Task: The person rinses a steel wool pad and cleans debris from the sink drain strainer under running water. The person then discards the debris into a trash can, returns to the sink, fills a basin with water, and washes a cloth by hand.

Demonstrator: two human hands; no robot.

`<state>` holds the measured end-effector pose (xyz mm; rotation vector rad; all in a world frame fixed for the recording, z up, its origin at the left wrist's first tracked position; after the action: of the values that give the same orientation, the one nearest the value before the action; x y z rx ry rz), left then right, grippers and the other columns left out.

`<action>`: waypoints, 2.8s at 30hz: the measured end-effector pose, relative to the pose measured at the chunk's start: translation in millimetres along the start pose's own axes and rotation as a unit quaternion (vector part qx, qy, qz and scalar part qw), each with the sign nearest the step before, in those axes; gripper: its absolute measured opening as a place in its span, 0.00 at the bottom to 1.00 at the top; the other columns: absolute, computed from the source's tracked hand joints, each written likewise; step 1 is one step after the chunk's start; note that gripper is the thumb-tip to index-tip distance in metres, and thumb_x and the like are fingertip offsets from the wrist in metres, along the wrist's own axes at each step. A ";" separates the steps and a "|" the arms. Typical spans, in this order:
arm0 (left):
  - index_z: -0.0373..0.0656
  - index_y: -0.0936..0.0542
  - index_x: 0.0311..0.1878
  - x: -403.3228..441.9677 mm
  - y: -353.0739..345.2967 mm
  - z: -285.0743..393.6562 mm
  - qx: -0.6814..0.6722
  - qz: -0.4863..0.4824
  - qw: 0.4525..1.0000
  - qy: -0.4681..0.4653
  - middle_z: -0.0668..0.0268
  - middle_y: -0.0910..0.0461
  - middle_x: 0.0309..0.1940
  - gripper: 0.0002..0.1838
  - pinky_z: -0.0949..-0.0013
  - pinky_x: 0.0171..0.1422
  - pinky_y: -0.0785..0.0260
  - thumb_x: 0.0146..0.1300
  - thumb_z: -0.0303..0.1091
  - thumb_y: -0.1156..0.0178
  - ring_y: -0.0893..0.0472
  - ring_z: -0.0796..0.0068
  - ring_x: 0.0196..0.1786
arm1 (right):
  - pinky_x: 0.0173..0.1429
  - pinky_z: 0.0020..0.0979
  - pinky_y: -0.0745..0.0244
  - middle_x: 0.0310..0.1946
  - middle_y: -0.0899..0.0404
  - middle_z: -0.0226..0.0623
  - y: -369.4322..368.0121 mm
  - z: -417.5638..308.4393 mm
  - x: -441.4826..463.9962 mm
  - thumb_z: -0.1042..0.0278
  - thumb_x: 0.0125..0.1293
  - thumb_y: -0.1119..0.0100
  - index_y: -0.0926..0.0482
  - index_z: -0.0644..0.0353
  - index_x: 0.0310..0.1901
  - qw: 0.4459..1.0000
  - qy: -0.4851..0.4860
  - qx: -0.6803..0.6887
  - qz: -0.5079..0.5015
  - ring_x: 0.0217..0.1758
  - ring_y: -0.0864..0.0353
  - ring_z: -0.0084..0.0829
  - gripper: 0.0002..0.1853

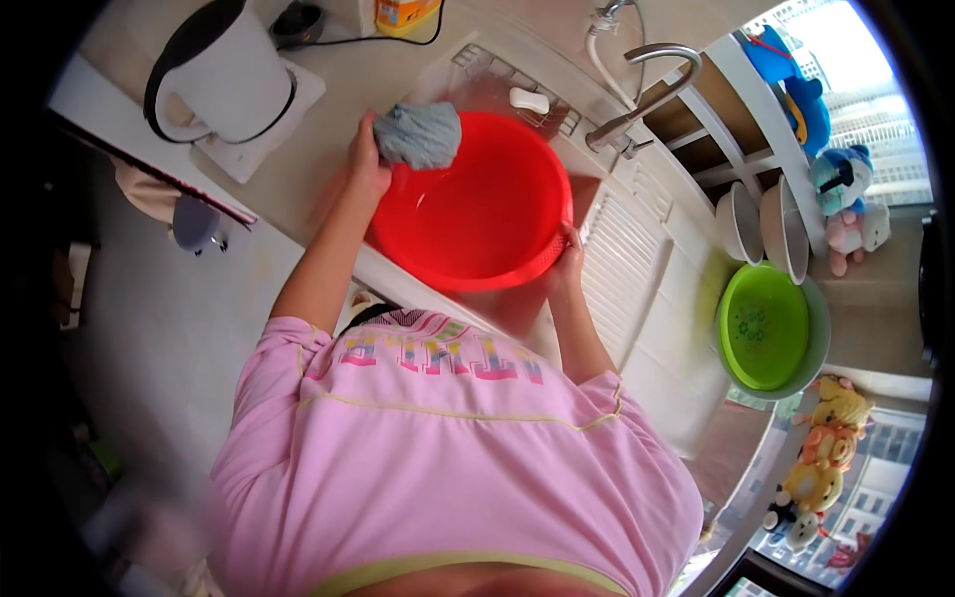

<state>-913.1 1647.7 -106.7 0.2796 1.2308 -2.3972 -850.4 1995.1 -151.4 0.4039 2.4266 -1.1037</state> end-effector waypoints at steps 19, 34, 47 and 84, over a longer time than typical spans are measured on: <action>0.39 0.29 0.51 13.0 -54.8 -109.4 0.595 -0.240 0.765 0.055 0.60 0.27 0.46 0.19 0.71 0.53 0.37 0.57 0.37 0.45 0.29 0.71 0.50 | 0.37 0.40 0.30 0.24 0.23 0.49 -66.0 -218.6 149.2 0.45 0.54 0.48 0.20 0.62 0.29 0.634 0.352 -0.666 0.175 0.32 0.23 0.47 0.24; 0.44 0.30 0.51 16.2 -156.9 -167.9 0.832 -0.366 0.384 -0.163 0.55 0.43 0.62 0.23 0.49 0.66 0.54 0.52 0.42 0.42 0.47 0.55 0.66 | 0.25 0.29 0.29 0.18 0.23 0.38 -32.0 -216.0 163.2 0.57 0.58 0.49 0.18 0.61 0.29 0.818 0.332 -0.455 0.117 0.18 0.24 0.28 0.16; 0.45 0.29 0.50 37.4 -112.5 -204.3 0.883 -0.342 0.314 -0.064 0.55 0.43 0.62 0.22 0.51 0.65 0.52 0.54 0.45 0.44 0.47 0.56 0.66 | 0.40 0.32 0.32 0.30 0.26 0.42 -35.5 -206.4 75.1 0.64 0.58 0.47 0.30 0.63 0.46 0.652 0.567 -0.420 0.277 0.32 0.27 0.36 0.17; 0.42 0.29 0.44 114.9 -49.3 -266.3 0.067 -0.415 0.823 0.381 0.57 0.25 0.41 0.18 0.54 0.48 0.33 0.62 0.45 0.59 0.25 0.62 0.42 | 0.32 0.33 0.28 0.25 0.23 0.38 -171.7 41.5 97.4 0.64 0.55 0.46 0.24 0.58 0.29 0.340 0.288 -0.828 -0.339 0.30 0.24 0.36 0.07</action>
<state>-1042.0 1856.4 -268.9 1.0074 1.7869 -3.2862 -997.2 1861.5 -115.6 -1.1341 2.6701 2.0086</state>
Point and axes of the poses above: each hand's wrist, its own x-axis towards the middle knuckle, its own y-axis out of the back of the hand, z = x × y, the point moved 7 cm from there along x, towards the middle knuckle
